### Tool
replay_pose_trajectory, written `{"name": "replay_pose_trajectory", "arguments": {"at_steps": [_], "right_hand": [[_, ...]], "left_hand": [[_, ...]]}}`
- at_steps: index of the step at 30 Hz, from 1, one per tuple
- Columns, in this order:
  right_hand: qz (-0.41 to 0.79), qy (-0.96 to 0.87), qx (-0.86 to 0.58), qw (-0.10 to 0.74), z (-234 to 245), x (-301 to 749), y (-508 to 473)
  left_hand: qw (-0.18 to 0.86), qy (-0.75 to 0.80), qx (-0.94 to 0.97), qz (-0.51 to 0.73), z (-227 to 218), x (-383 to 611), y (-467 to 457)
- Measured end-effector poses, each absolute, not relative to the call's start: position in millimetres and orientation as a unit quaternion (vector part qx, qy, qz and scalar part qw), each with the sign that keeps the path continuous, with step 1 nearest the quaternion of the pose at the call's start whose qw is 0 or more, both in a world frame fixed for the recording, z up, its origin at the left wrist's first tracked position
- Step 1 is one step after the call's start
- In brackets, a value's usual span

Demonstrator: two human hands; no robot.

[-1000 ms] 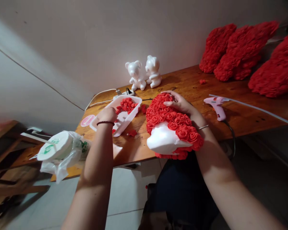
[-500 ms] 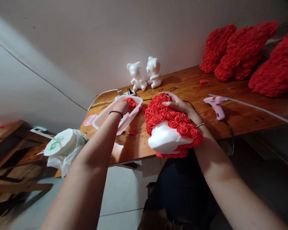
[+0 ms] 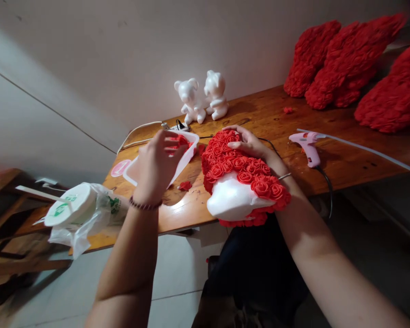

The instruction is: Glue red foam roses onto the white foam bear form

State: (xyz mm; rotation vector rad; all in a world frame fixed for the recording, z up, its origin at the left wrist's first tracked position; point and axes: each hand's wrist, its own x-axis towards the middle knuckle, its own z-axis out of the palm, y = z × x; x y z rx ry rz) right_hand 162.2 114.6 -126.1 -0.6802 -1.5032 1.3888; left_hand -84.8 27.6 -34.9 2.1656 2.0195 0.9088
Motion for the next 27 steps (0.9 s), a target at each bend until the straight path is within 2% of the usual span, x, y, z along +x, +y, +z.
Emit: {"name": "replay_pose_trajectory", "arguments": {"at_steps": [3,7,19,27], "right_hand": [[0.561,-0.616,-0.272,0.481,-123.2,161.9,110.3],[0.544,-0.621,-0.283,0.489,-120.6,159.4,108.8],[0.524,-0.643,-0.259,0.495,-124.1,164.4,111.3],[0.556,-0.629,-0.248,0.483,-125.9,158.8,115.7]], "left_hand": [[0.105,0.565,0.735,0.360,-30.0,-52.2,-30.0],[0.133,0.513,0.773,0.348,-37.2,-30.5,-51.6],[0.021,0.475,0.824,0.307,-43.8,-20.2,-37.2],[-0.112,0.423,0.863,0.253,-43.1,-14.3,-36.9]]}}
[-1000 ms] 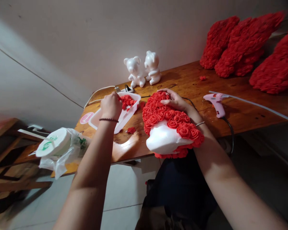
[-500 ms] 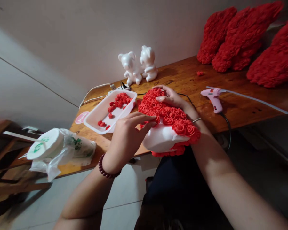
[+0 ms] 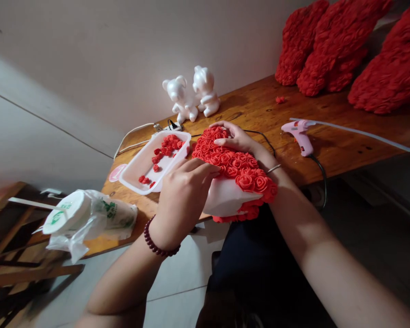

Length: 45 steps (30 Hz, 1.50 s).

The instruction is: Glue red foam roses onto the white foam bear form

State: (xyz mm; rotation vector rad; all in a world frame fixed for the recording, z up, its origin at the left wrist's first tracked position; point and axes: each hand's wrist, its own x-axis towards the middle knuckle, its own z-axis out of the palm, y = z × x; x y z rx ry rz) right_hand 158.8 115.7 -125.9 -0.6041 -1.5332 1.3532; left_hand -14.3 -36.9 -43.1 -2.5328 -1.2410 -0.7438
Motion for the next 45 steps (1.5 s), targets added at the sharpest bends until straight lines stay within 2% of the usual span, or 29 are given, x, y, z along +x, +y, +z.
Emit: {"name": "replay_pose_trajectory", "arguments": {"at_steps": [4,9,15,20,23,26,30,34,40,43,45], "right_hand": [[0.558,-0.614,-0.220,0.512,-119.3,160.7,93.7],[0.562,-0.610,-0.185,0.526,-118.4,163.2,82.6],[0.565,-0.624,-0.210,0.498,-134.3,154.9,114.4],[0.569,-0.620,-0.202,0.502,-135.0,153.6,116.2],[0.574,-0.612,-0.214,0.500,-130.2,156.4,110.1],[0.567,-0.615,-0.232,0.496,-128.3,157.4,111.1],[0.560,-0.625,-0.242,0.487,-131.1,154.5,121.4],[0.556,-0.629,-0.248,0.483,-132.7,152.3,125.6],[0.549,-0.632,-0.259,0.483,-127.2,155.8,115.9],[0.548,-0.643,-0.254,0.470,-124.2,159.0,110.4],[0.556,-0.646,-0.248,0.459,-123.0,160.8,106.8]], "left_hand": [[0.144,-0.391,-0.887,-0.198,-40.4,-13.4,-35.2],[0.136,-0.350,-0.913,-0.158,-36.8,-19.7,-30.8],[0.125,-0.357,-0.915,-0.137,-32.7,-22.4,-26.1],[0.161,-0.356,-0.915,-0.103,-30.0,-20.6,-23.3],[0.208,-0.358,-0.900,-0.136,-37.5,-24.7,-21.8],[0.237,-0.359,-0.873,-0.229,-50.1,-32.7,-23.5],[0.228,-0.336,-0.853,-0.328,-62.2,-44.2,-32.7],[0.218,-0.296,-0.898,-0.242,-67.1,-50.6,-40.6],[0.190,-0.346,-0.904,-0.163,-64.7,-45.7,-41.8],[0.135,-0.393,-0.871,-0.261,-55.9,-56.7,-27.5],[0.131,-0.514,-0.768,-0.358,-50.2,-78.3,-5.9]]}}
